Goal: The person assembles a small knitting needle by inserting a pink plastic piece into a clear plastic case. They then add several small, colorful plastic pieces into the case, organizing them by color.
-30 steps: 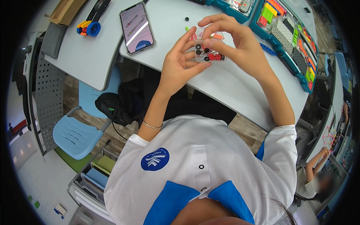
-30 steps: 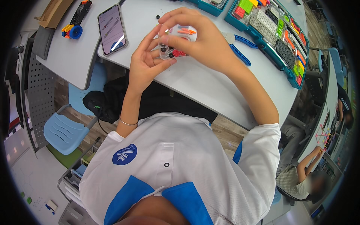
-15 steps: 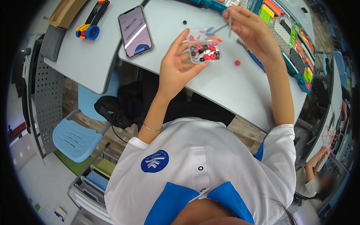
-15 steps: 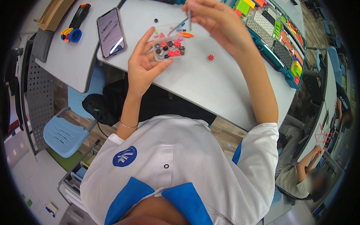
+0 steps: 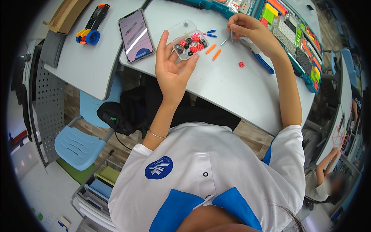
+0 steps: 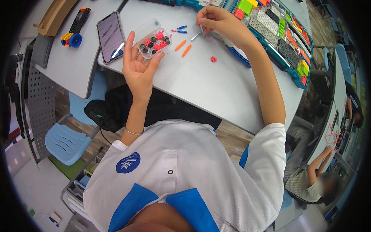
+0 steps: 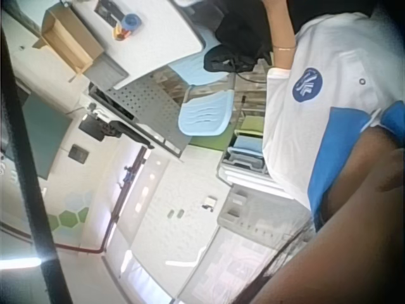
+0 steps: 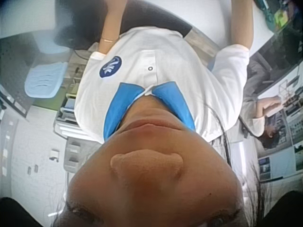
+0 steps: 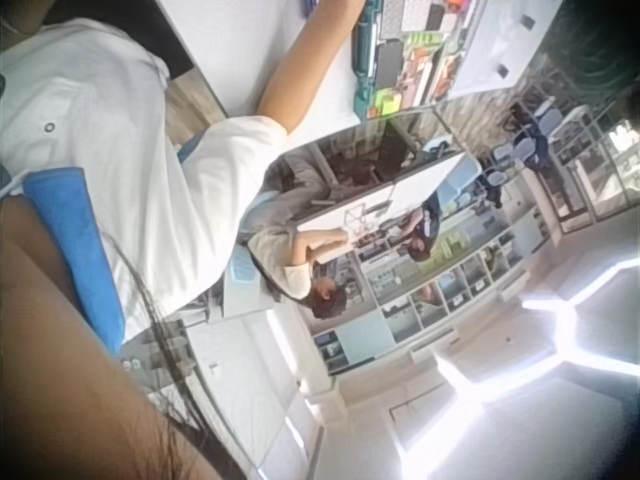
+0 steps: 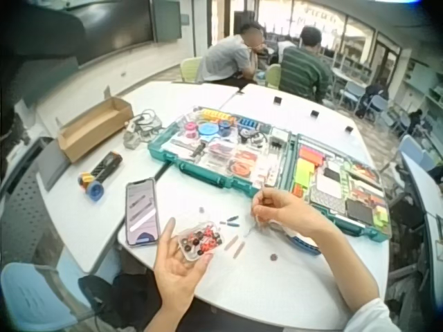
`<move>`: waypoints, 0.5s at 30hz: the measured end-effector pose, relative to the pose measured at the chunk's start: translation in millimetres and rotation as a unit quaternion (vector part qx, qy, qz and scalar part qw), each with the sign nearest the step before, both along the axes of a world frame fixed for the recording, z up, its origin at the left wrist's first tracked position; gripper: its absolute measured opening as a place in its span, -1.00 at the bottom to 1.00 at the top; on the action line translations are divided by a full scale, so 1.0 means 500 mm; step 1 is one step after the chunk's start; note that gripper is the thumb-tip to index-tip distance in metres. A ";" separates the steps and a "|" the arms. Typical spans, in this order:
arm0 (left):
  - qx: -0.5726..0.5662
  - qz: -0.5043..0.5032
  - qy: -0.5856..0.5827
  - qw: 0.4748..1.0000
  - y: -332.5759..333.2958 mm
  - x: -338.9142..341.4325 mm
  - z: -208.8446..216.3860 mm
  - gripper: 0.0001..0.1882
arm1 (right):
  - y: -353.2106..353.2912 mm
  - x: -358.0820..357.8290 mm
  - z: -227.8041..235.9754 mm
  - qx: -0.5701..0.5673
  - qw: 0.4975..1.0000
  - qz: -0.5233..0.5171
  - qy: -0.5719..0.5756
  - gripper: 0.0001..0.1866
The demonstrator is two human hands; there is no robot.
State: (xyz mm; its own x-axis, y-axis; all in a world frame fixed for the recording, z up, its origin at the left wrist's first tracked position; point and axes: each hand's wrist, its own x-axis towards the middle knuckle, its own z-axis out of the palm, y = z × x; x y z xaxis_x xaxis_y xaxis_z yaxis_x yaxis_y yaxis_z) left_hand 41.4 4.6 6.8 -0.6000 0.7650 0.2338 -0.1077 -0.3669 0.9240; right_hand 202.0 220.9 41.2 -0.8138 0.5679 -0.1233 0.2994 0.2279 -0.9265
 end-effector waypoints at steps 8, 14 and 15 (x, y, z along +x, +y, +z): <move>-0.006 -0.007 0.004 1.000 0.000 -0.001 -0.001 -0.07 | -0.026 0.003 0.049 0.209 0.974 0.031 -0.080 -0.89; -0.009 -0.010 0.010 1.000 0.002 -0.001 -0.003 -0.08 | -0.041 0.000 0.036 0.308 0.937 0.148 -0.079 -0.96; -0.009 -0.010 0.011 1.000 0.003 -0.001 -0.004 -0.08 | -0.045 -0.005 0.034 0.314 0.933 0.156 -0.081 -0.95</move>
